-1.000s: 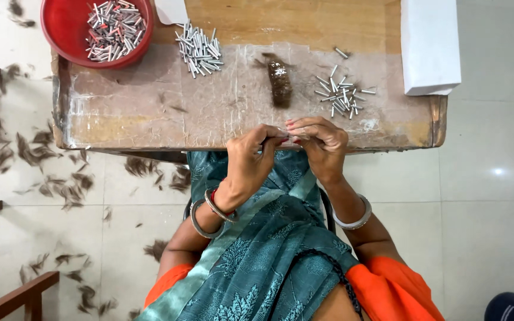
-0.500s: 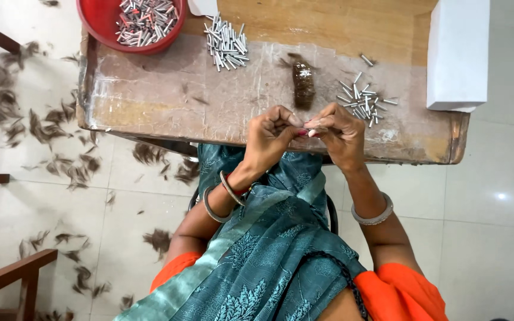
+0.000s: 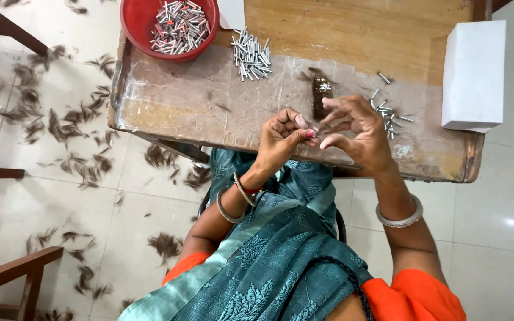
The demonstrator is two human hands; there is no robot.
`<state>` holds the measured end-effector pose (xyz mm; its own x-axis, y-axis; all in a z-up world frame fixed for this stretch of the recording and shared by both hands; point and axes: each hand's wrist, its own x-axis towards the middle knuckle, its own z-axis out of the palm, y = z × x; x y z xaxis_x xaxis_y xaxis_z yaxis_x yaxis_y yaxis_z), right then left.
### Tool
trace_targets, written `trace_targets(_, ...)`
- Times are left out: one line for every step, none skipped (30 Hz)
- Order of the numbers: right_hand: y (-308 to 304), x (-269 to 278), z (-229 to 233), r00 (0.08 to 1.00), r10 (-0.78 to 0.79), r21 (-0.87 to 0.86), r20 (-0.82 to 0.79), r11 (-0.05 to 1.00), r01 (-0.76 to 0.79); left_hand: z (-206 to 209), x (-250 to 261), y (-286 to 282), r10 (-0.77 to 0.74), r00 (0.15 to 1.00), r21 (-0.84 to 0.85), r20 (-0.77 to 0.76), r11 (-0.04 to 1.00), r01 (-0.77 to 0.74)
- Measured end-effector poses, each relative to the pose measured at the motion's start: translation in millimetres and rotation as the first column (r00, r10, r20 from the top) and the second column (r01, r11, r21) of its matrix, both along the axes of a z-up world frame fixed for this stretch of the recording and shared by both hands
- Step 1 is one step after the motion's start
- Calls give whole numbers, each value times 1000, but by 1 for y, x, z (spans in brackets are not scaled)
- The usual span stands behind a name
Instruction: Assembling small metal components by hand at a workstation in a production facility.
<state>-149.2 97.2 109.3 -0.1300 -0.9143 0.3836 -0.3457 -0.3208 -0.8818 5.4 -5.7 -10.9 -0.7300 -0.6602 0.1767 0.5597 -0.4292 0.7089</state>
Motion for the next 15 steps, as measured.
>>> trace_targets(0,2,15,992,5,-18,-125,1000,-7,0,2,0,20,1000,-8,19,1000,-20)
trace_targets(1,4,25,993,2,-18,-121,1000,-5,3,5,0,18,1000,-8,22,1000,-18)
trace_targets(1,6,36,944,16,-51,-331,998,-34,5,8,0,17,999,-11,28,1000,-17)
trace_targets(2,8,47,850,20,-76,-526,995,-70,8,10,-1,16,999,-13,32,1000,-15)
trace_targets(3,10,56,851,18,-75,-525,995,-68,9,11,-1,13,999,-13,34,1000,-13)
trace_targets(4,13,65,780,35,-57,-625,994,-91,10,13,0,19,999,-46,35,999,-17)
trace_targets(5,16,74,697,53,-36,-715,993,-112,11,15,1,25,999,-79,35,997,-22)
trace_targets(5,16,77,698,54,-35,-714,993,-112,12,15,0,26,999,-79,36,997,-23)
trace_targets(5,17,80,671,67,-10,-738,994,-110,13,16,0,22,999,-86,40,996,-19)
trace_targets(5,18,83,644,82,16,-761,994,-108,14,18,1,20,999,-92,44,996,-16)
trace_targets(4,18,81,645,84,17,-760,994,-110,14,18,1,22,999,-91,45,996,-17)
trace_targets(4,17,80,640,102,43,-762,993,-108,15,19,1,27,998,-102,55,995,-21)
trace_targets(4,16,79,635,120,68,-763,992,-105,16,19,1,32,997,-113,66,993,-24)
trace_targets(4,14,76,635,119,69,-763,992,-104,17,19,1,31,997,-112,66,993,-24)
trace_targets(5,13,73,634,122,73,-763,992,-104,17,19,2,37,996,-130,78,991,-26)
